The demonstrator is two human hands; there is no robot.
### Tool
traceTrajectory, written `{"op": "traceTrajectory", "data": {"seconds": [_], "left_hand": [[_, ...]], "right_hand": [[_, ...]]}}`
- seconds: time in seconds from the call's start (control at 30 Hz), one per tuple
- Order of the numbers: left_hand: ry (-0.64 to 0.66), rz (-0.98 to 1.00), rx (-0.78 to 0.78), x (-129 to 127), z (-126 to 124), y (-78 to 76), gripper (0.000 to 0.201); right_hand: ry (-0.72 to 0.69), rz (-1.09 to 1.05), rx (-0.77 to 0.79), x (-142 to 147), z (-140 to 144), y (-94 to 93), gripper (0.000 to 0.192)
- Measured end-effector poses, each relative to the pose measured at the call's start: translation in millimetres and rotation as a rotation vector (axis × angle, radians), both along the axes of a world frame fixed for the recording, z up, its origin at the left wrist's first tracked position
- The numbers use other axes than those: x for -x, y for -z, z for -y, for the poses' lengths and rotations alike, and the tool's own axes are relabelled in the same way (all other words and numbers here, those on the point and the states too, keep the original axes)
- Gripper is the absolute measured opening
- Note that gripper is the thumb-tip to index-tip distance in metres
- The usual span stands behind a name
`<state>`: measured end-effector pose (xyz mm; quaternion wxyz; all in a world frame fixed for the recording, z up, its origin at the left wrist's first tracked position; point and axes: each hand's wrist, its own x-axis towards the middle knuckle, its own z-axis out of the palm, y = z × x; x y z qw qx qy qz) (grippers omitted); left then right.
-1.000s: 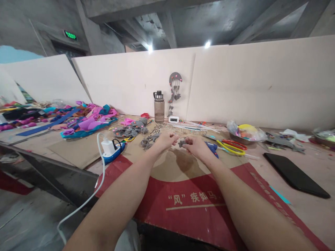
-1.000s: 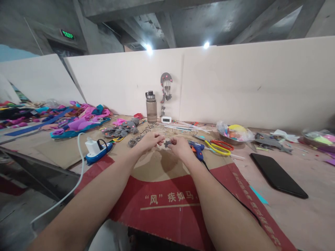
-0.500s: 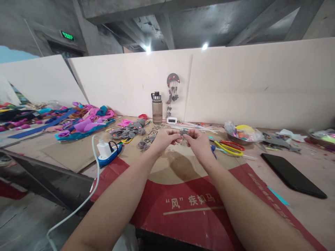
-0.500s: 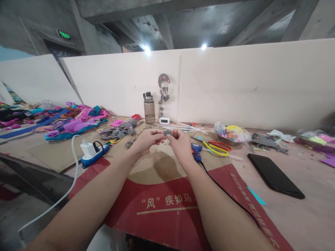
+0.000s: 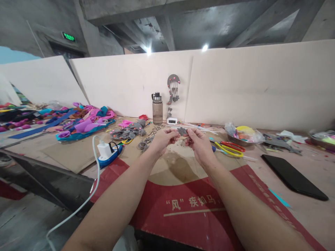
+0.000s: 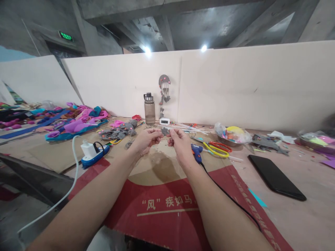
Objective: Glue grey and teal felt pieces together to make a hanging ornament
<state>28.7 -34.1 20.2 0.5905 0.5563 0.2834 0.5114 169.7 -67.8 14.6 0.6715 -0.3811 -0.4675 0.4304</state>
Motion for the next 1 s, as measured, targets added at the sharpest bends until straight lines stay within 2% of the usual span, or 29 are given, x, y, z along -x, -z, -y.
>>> {"op": "traceTrajectory", "data": {"seconds": [0.2, 0.6, 0.77, 1.0], "left_hand": [[-0.007, -0.028, -0.003, -0.2, -2.4, 2.2, 0.020], [0.108, -0.010, 0.047, 0.6, 1.7, -1.8, 0.017], [0.100, 0.013, 0.075, 0.6, 3.0, -3.7, 0.019], [0.050, 0.026, 0.061, 0.7, -3.6, 2.2, 0.021]], "right_hand": [[0.011, 0.069, -0.016, 0.1, -1.0, 2.2, 0.033], [-0.001, 0.053, 0.004, 0.9, -1.3, 1.9, 0.035], [0.008, 0.050, 0.002, 0.1, -2.3, 3.1, 0.035], [-0.027, -0.030, 0.009, 1.8, 2.3, 1.7, 0.040]]}}
